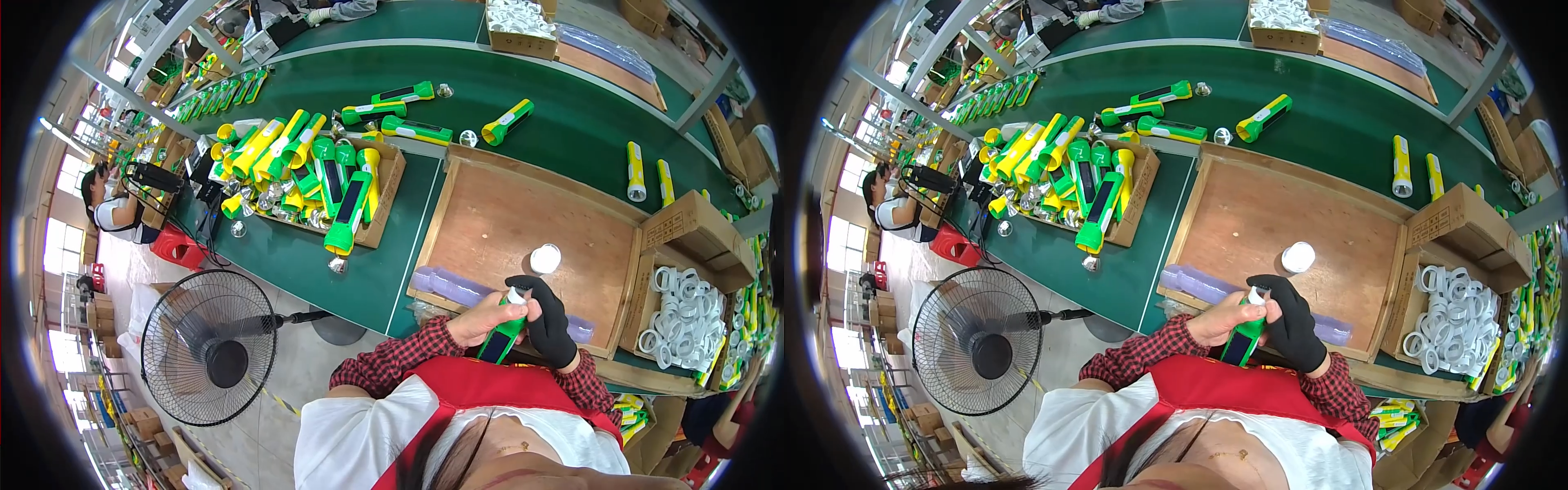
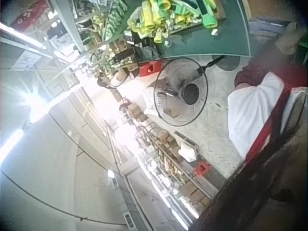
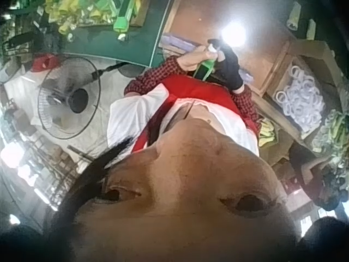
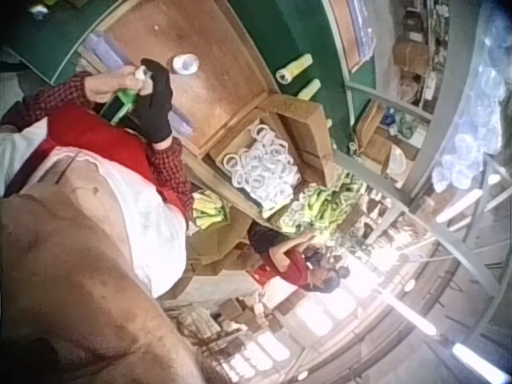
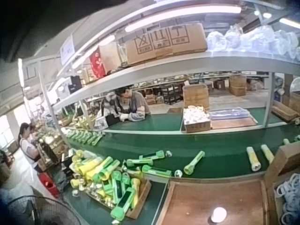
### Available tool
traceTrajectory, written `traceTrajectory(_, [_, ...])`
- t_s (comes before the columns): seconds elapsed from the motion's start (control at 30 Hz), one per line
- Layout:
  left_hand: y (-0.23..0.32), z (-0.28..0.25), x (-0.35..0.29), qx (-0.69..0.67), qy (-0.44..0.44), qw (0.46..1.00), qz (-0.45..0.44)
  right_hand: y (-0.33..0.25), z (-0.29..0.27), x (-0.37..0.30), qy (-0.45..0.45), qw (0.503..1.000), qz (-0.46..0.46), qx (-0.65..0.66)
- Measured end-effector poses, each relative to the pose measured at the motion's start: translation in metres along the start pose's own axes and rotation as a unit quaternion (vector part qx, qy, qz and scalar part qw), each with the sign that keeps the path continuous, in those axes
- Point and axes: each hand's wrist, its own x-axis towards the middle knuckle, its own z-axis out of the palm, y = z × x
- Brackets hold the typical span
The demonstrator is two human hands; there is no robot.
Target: Assembling handheld flashlights by attaching heads and bodies on a production line.
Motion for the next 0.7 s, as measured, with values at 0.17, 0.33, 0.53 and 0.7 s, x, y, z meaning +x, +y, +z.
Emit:
traceTrajectory(0.17, [-0.009,0.0,0.0,0.03,-0.014,0.999,0.036,-0.001,0.006,-0.008,0.018,0.989,-0.111,-0.091])
traceTrajectory(0.33, [-0.017,-0.006,0.011,0.047,0.037,0.998,0.008,0.0,0.002,-0.009,0.016,0.965,-0.159,-0.21])
traceTrajectory(0.53, [0.018,-0.001,0.013,0.344,0.032,0.93,0.125,-0.014,-0.022,0.016,0.067,0.964,-0.153,-0.208])
traceTrajectory(0.7, [0.038,0.032,0.015,0.239,0.001,0.97,-0.048,-0.014,-0.041,0.027,0.136,0.98,-0.139,-0.033])
